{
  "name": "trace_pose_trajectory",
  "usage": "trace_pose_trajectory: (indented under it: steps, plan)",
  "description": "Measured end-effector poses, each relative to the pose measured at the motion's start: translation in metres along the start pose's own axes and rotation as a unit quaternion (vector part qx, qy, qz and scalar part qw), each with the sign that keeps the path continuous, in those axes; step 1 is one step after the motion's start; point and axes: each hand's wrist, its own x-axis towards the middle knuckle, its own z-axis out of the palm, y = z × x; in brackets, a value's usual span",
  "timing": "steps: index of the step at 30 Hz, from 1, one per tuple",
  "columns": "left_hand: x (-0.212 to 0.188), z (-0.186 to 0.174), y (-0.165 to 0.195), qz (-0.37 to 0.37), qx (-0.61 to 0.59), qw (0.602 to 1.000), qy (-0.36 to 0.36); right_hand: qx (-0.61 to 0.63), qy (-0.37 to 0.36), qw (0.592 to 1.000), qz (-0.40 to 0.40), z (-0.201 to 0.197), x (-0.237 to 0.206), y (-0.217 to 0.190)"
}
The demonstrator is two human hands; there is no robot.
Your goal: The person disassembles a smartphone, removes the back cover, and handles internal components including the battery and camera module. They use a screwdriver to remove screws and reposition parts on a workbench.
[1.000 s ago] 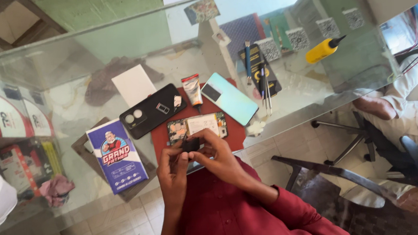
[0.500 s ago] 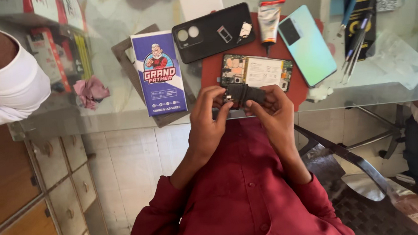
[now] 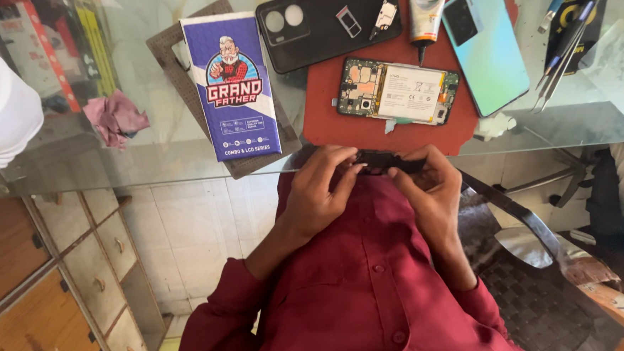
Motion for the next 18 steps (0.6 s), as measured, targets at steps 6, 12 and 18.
trace_pose_trajectory:
  steps: [6, 12, 18]
  plan:
    - [0.022, 0.002, 0.003, -0.002, 0.035, 0.999, 0.016, -0.139, 0.059, 0.988, -0.017, 0.008, 0.016, -0.016]
    - [0.058, -0.002, -0.004, -0.035, 0.069, 0.996, 0.041, -0.08, 0.051, 0.991, -0.097, 0.032, 0.065, -0.039]
    - [0.071, 0.0, -0.009, -0.056, 0.082, 0.994, 0.043, -0.14, 0.086, 0.979, -0.117, 0.045, 0.078, -0.045]
